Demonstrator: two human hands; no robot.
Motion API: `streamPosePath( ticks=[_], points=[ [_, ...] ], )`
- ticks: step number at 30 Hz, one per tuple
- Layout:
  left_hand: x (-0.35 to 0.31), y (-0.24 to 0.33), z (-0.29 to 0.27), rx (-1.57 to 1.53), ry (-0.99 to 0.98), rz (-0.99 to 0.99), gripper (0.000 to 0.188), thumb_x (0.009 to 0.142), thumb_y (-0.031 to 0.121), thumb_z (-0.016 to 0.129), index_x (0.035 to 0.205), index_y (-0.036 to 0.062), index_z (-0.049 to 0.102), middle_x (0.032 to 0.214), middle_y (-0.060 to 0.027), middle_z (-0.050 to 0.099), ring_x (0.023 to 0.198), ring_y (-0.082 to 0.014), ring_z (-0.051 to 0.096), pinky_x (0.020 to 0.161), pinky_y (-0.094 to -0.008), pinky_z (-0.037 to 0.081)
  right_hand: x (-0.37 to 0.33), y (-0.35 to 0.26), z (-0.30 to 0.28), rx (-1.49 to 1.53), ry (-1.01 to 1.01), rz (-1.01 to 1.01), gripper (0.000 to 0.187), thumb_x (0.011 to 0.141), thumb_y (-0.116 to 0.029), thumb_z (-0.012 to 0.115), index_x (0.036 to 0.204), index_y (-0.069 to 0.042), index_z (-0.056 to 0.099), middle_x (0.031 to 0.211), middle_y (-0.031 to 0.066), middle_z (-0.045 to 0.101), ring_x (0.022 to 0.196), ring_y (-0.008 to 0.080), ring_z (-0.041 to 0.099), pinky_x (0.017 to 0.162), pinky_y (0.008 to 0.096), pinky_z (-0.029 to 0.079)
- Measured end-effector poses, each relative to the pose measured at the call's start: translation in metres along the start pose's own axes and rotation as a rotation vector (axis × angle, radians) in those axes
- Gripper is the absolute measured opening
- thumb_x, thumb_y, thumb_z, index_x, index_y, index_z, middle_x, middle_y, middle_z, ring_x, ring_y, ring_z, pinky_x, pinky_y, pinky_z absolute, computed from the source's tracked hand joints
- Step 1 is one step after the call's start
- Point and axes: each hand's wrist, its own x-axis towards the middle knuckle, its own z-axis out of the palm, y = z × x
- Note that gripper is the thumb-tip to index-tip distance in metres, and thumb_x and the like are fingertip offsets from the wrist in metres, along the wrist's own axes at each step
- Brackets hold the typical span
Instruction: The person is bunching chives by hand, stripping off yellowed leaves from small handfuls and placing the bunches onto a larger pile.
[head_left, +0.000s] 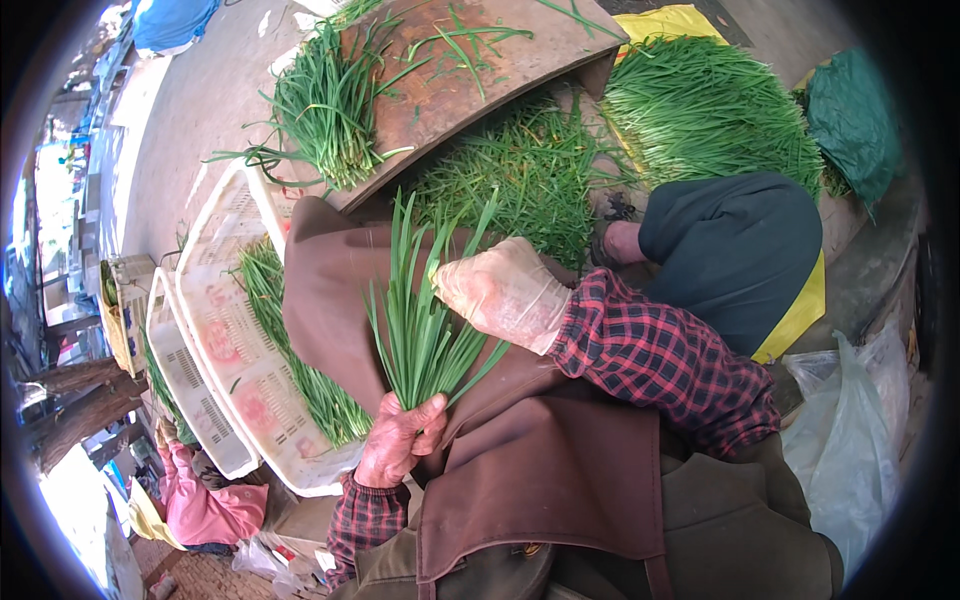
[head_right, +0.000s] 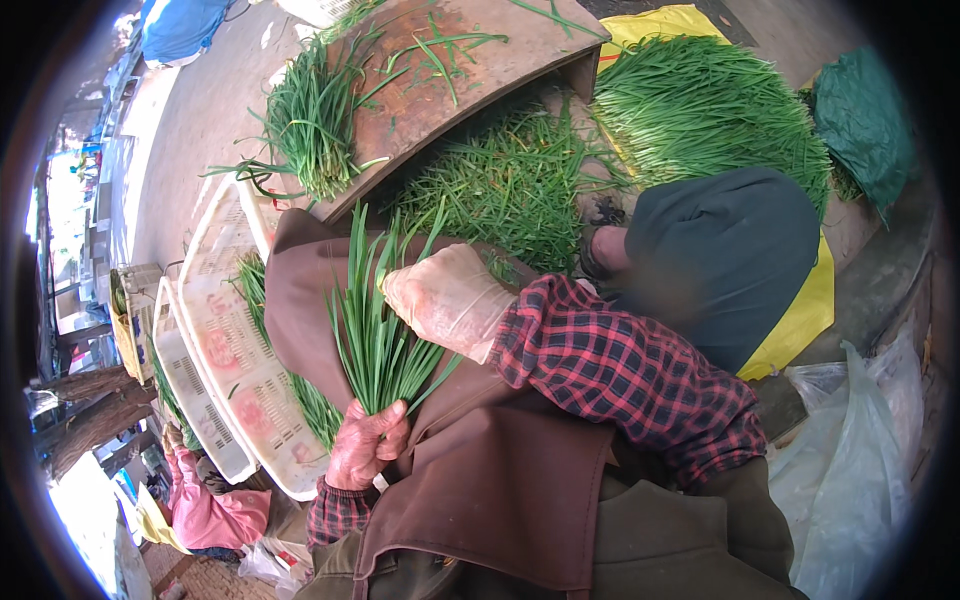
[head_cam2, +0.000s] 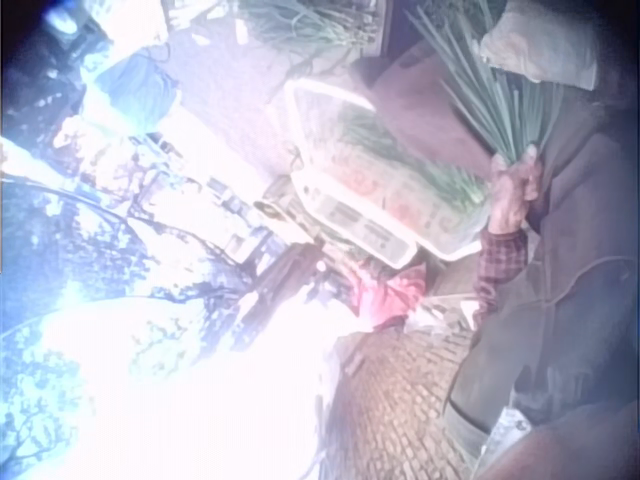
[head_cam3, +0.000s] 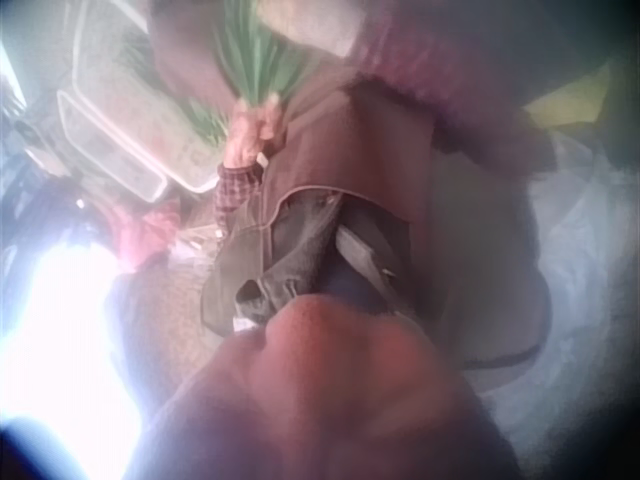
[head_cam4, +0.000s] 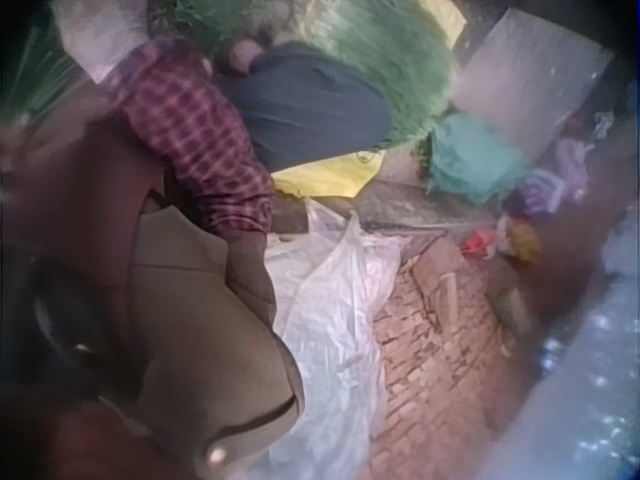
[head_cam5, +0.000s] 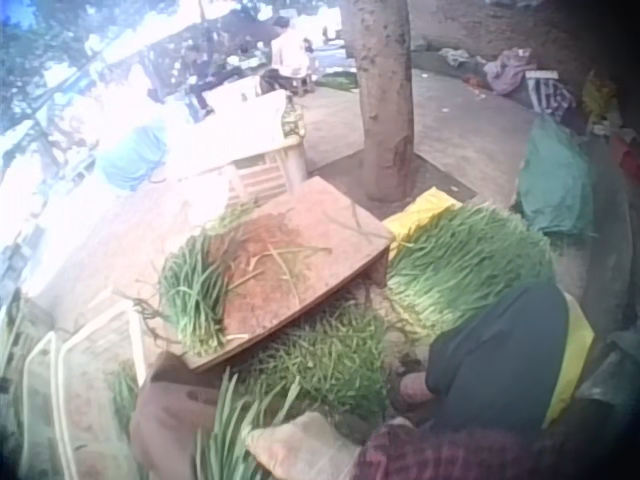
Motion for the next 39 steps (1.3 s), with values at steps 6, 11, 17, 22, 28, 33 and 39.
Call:
streamPosePath(
  ticks=[6,11,17,22,28,33,39],
  points=[
    [-0.002,-0.006,-0.011,-0.041,-0.011,0.007,0.006,0.096,0.004,0.062,0.095,0.007,0.057,0.058,0.0034,0.042,0.045,-0.007,0.034,0.039,-0.0226,0.022,0.02,-0.015,-0.051,0.818,0.147,0.853,0.012,0.091,-0.011,0.065,0.097,-0.001,0.071,0.068,0.0059,0.067,0.053,0.0098,0.061,0.048,0.0265,0.049],
    [-0.003,-0.002,-0.006,-0.027,-0.012,-0.004,0.007,0.096,0.005,0.063,0.094,0.0071,0.056,0.058,0.0032,0.042,0.045,-0.0071,0.034,0.04,-0.023,0.022,0.016,0.005,-0.02,0.128,0.177,0.138,0.021,0.091,-0.006,0.065,0.11,0.001,0.07,0.093,0.0086,0.073,0.07,0.0134,0.068,0.061,0.0274,0.055],
    [-0.001,-0.006,-0.011,-0.039,-0.025,0.004,0.007,0.096,0.005,0.063,0.095,0.0072,0.056,0.059,0.0027,0.043,0.045,-0.0075,0.035,0.04,-0.0232,0.022,0.016,0.007,-0.009,0.242,-0.005,0.242,0.032,0.09,-0.006,0.066,0.122,-0.002,0.066,0.103,0.0078,0.073,0.062,0.0107,0.063,0.056,0.0263,0.054],
    [-0.003,-0.006,-0.009,-0.029,-0.011,0.015,0.008,0.096,0.008,0.065,0.092,0.0077,0.058,0.061,0.0043,0.043,0.047,-0.0053,0.033,0.041,-0.0231,0.02,0.018,0.001,-0.006,0.534,-0.101,0.481,0.035,0.086,-0.007,0.07,0.12,-0.001,0.067,0.112,0.013,0.071,0.094,0.0225,0.068,0.084,0.0316,0.055],
    [-0.002,-0.005,-0.007,-0.032,-0.008,0.015,0.009,0.095,0.005,0.064,0.094,0.0073,0.055,0.058,0.0023,0.042,0.045,-0.0073,0.034,0.039,-0.0231,0.021,0.013,0.004,0.0,0.357,-0.082,0.291,0.033,0.085,-0.009,0.071,0.116,0.001,0.068,0.109,0.0155,0.072,0.097,0.0263,0.071,0.086,0.0344,0.057],
    [-0.004,-0.001,-0.003,-0.009,-0.006,0.009,0.01,0.096,0.008,0.066,0.09,0.0081,0.058,0.06,0.0036,0.045,0.046,-0.0056,0.034,0.04,-0.0232,0.021,0.002,0.015,0.023,-0.096,0.015,-0.035,0.037,0.084,-0.01,0.068,0.12,0.0,0.064,0.1,0.0122,0.07,0.086,0.0253,0.069,0.072,0.0342,0.057],
    [-0.006,-0.002,-0.004,0.003,-0.006,0.024,0.011,0.096,0.009,0.065,0.088,0.0084,0.057,0.059,0.0044,0.044,0.046,-0.005,0.033,0.04,-0.0228,0.019,0.0,0.0,0.025,-0.362,0.053,-0.048,0.021,0.086,-0.007,0.064,0.107,-0.002,0.064,0.09,0.012,0.067,0.076,0.0221,0.066,0.065,0.0348,0.053]
  ],
)
